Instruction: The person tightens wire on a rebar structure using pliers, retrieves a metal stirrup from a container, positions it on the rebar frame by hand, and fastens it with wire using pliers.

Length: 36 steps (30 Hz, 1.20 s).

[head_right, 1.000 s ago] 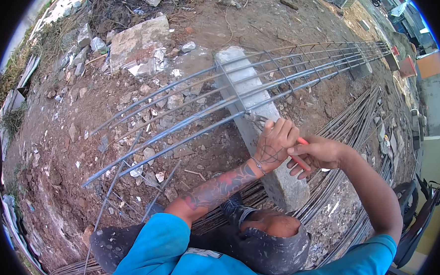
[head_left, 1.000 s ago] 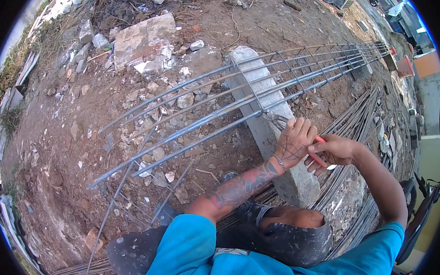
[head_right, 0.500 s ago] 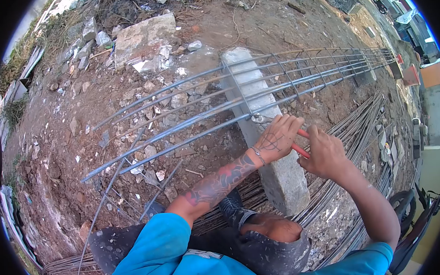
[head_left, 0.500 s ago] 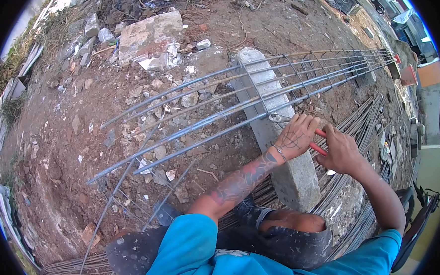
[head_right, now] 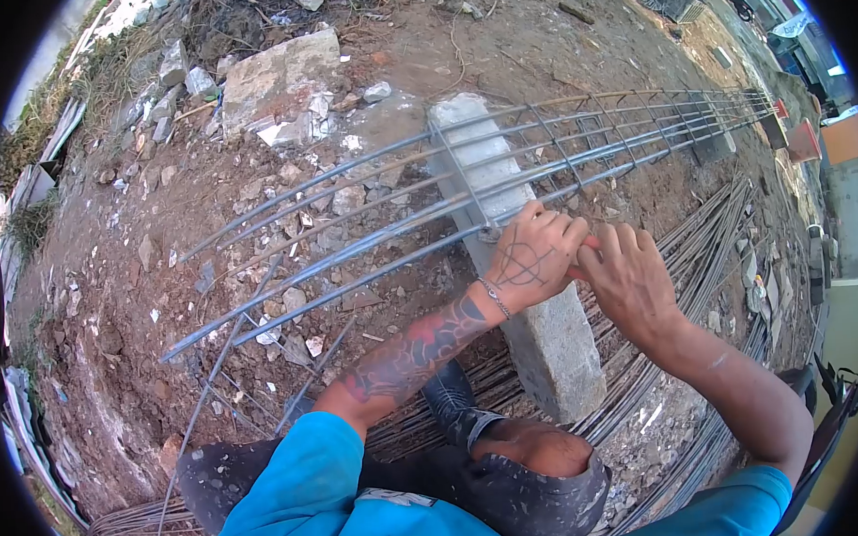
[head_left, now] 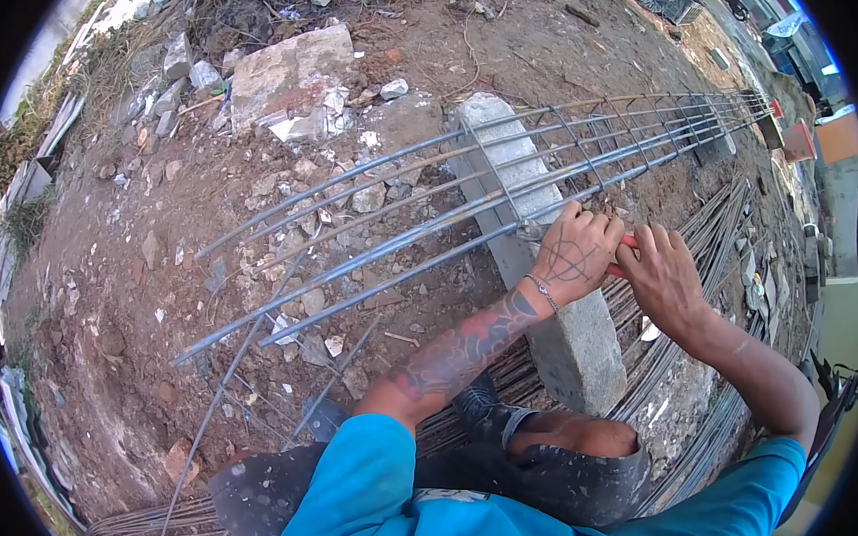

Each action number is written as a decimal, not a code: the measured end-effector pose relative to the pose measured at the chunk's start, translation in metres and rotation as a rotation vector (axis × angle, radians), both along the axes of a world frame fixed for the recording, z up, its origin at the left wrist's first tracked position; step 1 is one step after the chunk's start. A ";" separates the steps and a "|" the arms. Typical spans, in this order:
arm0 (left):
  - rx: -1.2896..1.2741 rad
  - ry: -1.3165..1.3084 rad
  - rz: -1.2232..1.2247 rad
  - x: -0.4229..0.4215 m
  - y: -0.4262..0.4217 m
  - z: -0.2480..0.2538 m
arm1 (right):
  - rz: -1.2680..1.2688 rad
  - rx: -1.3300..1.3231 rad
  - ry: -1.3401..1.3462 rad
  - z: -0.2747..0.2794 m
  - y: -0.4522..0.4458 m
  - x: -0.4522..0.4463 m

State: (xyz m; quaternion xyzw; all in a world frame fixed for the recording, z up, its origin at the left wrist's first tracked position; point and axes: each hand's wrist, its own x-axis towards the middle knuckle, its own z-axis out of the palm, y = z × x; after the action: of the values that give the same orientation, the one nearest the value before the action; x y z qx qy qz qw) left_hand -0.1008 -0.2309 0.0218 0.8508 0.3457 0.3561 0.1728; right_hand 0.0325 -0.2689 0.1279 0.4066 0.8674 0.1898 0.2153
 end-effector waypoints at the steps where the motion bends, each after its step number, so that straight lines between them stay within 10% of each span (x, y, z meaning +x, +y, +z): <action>1: -0.013 -0.029 0.028 0.004 -0.005 -0.004 | -0.014 -0.004 0.067 0.001 -0.004 0.001; 4: 0.049 0.037 0.029 -0.007 -0.028 0.011 | -0.167 -0.091 0.271 -0.006 -0.032 0.014; 7: 0.185 -0.425 0.049 -0.035 -0.056 0.021 | -0.712 -0.629 0.902 -0.031 -0.074 0.038; 10: -0.416 -0.618 0.179 -0.043 -0.044 -0.004 | -1.057 -0.960 1.273 -0.047 -0.104 0.036; 12: -1.083 -1.266 -0.266 -0.053 -0.029 -0.028 | -1.057 -1.228 1.553 -0.051 -0.115 0.035; 14: -1.193 -1.286 -0.639 -0.056 -0.022 -0.031 | -1.065 -1.356 1.648 -0.055 -0.118 0.033; 18: -1.304 -1.228 -0.937 -0.042 -0.035 -0.023 | -0.974 -1.555 1.834 -0.058 -0.106 0.028; 24: -1.032 -0.911 -0.092 -0.033 -0.048 -0.024 | -1.000 -1.304 1.828 -0.077 -0.106 0.044; 36: -0.812 -0.185 -0.053 -0.050 -0.066 -0.062 | -1.185 -0.905 1.333 -0.023 -0.112 0.102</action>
State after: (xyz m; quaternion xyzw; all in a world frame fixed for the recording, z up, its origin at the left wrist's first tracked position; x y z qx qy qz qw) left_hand -0.1506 -0.2965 -0.0404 0.6865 0.4193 0.2612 0.5336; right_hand 0.1340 -0.3805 0.1051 0.6765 0.4588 -0.5633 -0.1207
